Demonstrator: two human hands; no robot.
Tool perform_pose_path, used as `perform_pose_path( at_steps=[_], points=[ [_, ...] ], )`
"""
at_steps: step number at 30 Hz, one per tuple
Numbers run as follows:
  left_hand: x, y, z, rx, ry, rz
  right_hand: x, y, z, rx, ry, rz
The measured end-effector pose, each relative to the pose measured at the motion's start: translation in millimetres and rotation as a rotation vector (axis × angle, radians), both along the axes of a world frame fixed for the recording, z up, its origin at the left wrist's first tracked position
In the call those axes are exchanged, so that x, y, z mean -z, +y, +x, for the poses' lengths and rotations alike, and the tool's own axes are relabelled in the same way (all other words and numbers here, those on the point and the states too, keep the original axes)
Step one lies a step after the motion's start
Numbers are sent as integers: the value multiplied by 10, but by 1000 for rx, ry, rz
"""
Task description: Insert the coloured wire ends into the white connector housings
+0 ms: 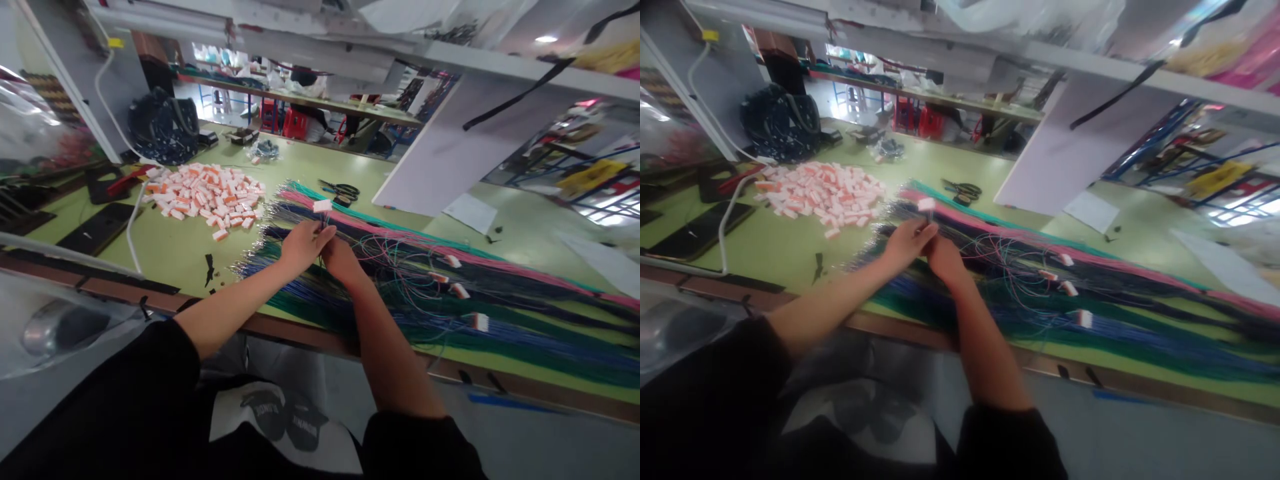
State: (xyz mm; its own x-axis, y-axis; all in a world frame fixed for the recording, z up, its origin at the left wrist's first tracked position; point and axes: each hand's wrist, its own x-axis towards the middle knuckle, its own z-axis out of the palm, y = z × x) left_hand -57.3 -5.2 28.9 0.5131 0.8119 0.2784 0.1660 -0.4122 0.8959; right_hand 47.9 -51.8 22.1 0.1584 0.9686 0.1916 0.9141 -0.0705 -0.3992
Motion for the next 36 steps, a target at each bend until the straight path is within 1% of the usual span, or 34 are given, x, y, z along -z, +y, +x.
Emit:
perform_pose_path(
  at_steps=[2, 3, 5, 6, 7, 9, 11, 13, 15, 17, 19, 22, 25, 27, 28, 30, 32, 33, 34, 36],
  points=[
    [2, 17, 48, -68, 69, 19, -20, -23, 13, 11, -86, -44],
    [-7, 35, 63, -67, 92, 9, -46, -46, 43, -9, -89, -68],
    [-32, 67, 81, -37, 118, 15, -124, -109, 144, -66, -25, -97],
    [-45, 72, 87, -26, 126, 36, -170, -146, 205, -80, 42, -80],
    [-57, 67, 94, -17, 131, 63, -215, -182, 264, -75, 133, -33],
    [-70, 29, 113, 28, 134, 100, -284, -238, 353, -19, 353, 114],
    [-61, -29, 143, 123, 122, 77, -306, -256, 378, 65, 530, 247],
    [-23, -78, 181, 233, 87, -19, -286, -234, 350, 140, 613, 305],
    [36, -103, 216, 294, 24, -147, -245, -186, 305, 206, 663, 337],
    [96, -107, 241, 289, -66, -283, -205, -132, 270, 258, 732, 373],
    [139, -108, 254, 247, -155, -429, -173, -84, 252, 305, 787, 422],
    [169, -120, 260, 217, -261, -621, -125, -40, 237, 360, 813, 477],
    [190, -132, 271, 239, -360, -774, -89, -48, 208, 403, 790, 532],
    [209, -134, 284, 258, -418, -883, -110, -75, 207, 424, 752, 548],
    [218, -135, 291, 264, -442, -932, -142, -85, 229, 411, 725, 511],
    [232, -138, 304, 259, -475, -1001, -249, -62, 345, 329, 670, 332],
    [241, -143, 317, 235, -509, -1035, -378, 66, 568, 248, 586, 127],
    [244, -146, 324, 221, -526, -1047, -433, 178, 708, 250, 519, 78],
    [246, -147, 330, 207, -543, -1058, -472, 320, 855, 305, 409, 71],
    [253, -146, 344, 176, -571, -1073, -480, 662, 1121, 480, 45, 14]
  ],
)
